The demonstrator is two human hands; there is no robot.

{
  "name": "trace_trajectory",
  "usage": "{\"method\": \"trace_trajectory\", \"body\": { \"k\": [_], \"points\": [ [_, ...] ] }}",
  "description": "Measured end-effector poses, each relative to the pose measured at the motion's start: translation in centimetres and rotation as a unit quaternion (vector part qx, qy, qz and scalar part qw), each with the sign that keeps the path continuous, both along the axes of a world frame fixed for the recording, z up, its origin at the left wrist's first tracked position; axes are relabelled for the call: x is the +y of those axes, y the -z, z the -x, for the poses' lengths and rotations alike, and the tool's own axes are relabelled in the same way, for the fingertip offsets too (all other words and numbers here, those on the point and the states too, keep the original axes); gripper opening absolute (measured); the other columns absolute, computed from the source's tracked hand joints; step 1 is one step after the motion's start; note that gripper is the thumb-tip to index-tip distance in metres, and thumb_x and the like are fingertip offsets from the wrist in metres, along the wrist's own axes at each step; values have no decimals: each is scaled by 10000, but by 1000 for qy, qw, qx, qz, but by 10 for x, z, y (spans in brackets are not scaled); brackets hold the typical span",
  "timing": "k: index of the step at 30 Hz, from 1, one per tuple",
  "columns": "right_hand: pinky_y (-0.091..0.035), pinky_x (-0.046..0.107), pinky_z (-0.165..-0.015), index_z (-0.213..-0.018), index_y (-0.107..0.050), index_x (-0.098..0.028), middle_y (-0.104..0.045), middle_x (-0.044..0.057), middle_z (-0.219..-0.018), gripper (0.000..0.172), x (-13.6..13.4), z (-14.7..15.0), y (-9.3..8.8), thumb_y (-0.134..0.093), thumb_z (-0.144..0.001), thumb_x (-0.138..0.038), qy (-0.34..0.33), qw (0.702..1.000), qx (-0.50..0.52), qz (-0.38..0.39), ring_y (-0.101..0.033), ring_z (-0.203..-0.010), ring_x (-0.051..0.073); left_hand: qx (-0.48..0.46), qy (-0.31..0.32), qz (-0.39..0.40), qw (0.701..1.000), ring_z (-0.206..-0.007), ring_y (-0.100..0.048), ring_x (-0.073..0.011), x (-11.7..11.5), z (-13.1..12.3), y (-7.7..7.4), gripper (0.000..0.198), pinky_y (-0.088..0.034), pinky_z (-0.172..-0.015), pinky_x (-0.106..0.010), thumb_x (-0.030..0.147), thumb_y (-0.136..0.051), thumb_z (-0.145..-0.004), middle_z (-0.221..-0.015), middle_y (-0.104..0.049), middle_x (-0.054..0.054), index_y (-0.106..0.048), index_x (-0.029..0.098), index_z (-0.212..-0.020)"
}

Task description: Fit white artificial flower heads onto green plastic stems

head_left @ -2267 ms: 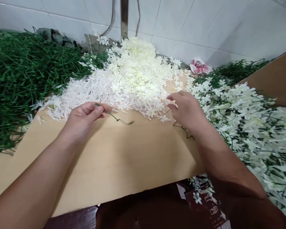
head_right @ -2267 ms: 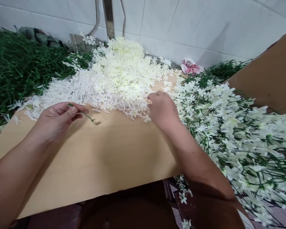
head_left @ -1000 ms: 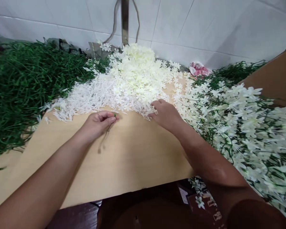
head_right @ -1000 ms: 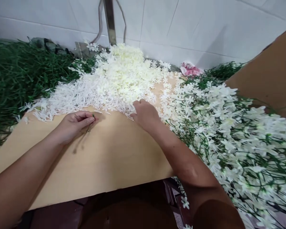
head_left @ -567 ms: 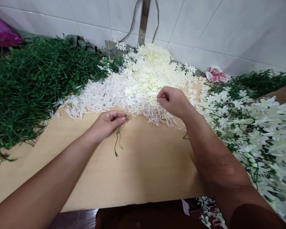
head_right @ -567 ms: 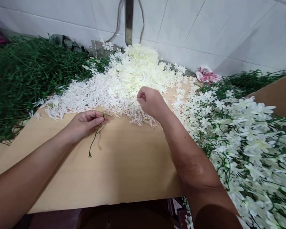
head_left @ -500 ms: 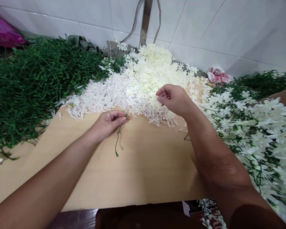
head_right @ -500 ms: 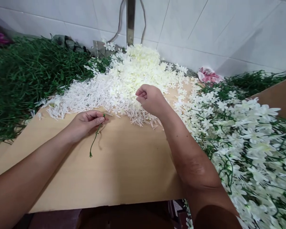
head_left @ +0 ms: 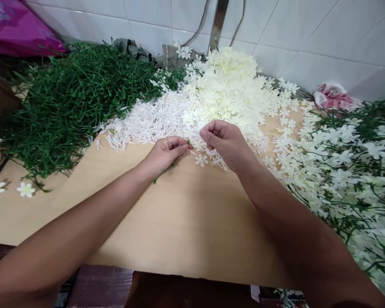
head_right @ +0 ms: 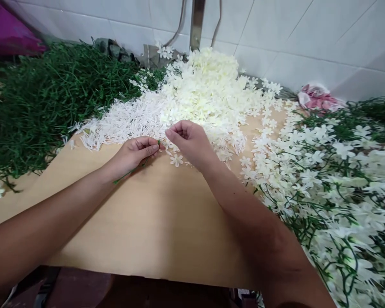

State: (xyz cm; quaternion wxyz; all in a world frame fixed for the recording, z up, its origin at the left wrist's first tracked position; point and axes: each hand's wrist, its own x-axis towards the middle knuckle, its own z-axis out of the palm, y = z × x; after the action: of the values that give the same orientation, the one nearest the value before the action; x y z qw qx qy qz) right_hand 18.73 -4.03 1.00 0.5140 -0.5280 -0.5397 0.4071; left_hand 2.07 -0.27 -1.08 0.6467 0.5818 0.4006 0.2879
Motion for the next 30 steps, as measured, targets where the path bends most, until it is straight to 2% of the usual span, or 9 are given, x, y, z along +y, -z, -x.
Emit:
{"method": "trace_trajectory", "body": {
  "k": [3, 9, 12, 15, 18, 22, 24, 26, 30],
  "points": [
    [-390, 221, -490, -675, -537, -169, -555, -33, -584, 374, -1, 3, 10, -757, -644, -470, -21, 998, 47, 27, -467, -511, 62, -2, 9, -18, 1000, -420, -348, -42, 1, -4, 1, 182, -235, -413, -192, 313, -703, -685, -524, -491, 44, -644, 149, -736],
    [-430, 221, -475, -683, -525, -180, -540, -46, -569, 270, 3, -11, 11, -748, -689, -333, -5, 999, 42, 14, -492, -486, 59, 6, 52, -35, 998, -481, -408, -81, 5, 6, 8, 315, -284, -458, -215, 460, -673, -717, -554, -500, 17, -658, 150, -771],
    [-449, 222, -476, -761, -564, -190, -523, -52, -595, 177, 5, -22, 6, -720, -717, -261, 9, 999, 42, 0, -492, -505, 60, 57, 110, -141, 982, -542, -445, -107, 6, 10, 9, 364, -344, -533, -241, 494, -570, -797, -575, -509, -3, -655, 155, -694],
    [-460, 220, -485, -766, -589, -192, -528, -42, -637, 142, 4, -29, 2, -712, -722, -247, 0, 1000, 26, 0, -487, -536, 57, 124, 52, -323, 937, -732, -532, -147, 5, 7, 10, 283, -410, -683, -256, 400, -532, -840, -756, -596, -42, -692, 168, -814],
    [-457, 219, -496, -726, -583, -186, -528, -38, -625, 154, 3, -29, 0, -711, -730, -271, -20, 1000, 17, 2, -481, -540, 55, 170, -5, -437, 883, -833, -551, -170, -2, 0, 10, 255, -430, -738, -283, 323, -523, -848, -891, -611, -63, -687, 187, -987],
    [-445, 222, -502, -700, -575, -181, -549, -30, -608, 202, 3, -26, 0, -721, -723, -319, -36, 999, 12, 5, -496, -542, 60, 274, 98, -549, 784, -912, -560, -245, -15, -12, 13, 268, -408, -765, -383, 289, -513, -844, -977, -627, -112, -695, 178, -1006],
    [-440, 223, -500, -686, -573, -181, -562, -27, -608, 233, 3, -26, 1, -736, -705, -345, -40, 999, 13, 7, -502, -544, 63, 316, 118, -555, 761, -909, -561, -262, -17, -16, 16, 271, -394, -752, -400, 258, -500, -841, -971, -636, -123, -694, 174, -1011],
    [-444, 228, -507, -677, -569, -180, -566, -26, -606, 263, 2, -26, 2, -750, -685, -371, -48, 999, 15, 9, -510, -550, 68, 311, 101, -527, 784, -886, -562, -246, -15, -18, 18, 240, -394, -762, -394, 224, -496, -831, -930, -645, -108, -702, 167, -939],
    [-462, 243, -543, -702, -572, -181, -575, -19, -634, 297, 1, -23, 4, -762, -662, -405, -57, 998, 28, -5, -531, -584, 80, 178, -10, -386, 905, -823, -560, -181, -7, -13, 9, 135, -419, -761, -324, 257, -577, -785, -827, -637, -49, -676, 164, -781]
  ]
}}
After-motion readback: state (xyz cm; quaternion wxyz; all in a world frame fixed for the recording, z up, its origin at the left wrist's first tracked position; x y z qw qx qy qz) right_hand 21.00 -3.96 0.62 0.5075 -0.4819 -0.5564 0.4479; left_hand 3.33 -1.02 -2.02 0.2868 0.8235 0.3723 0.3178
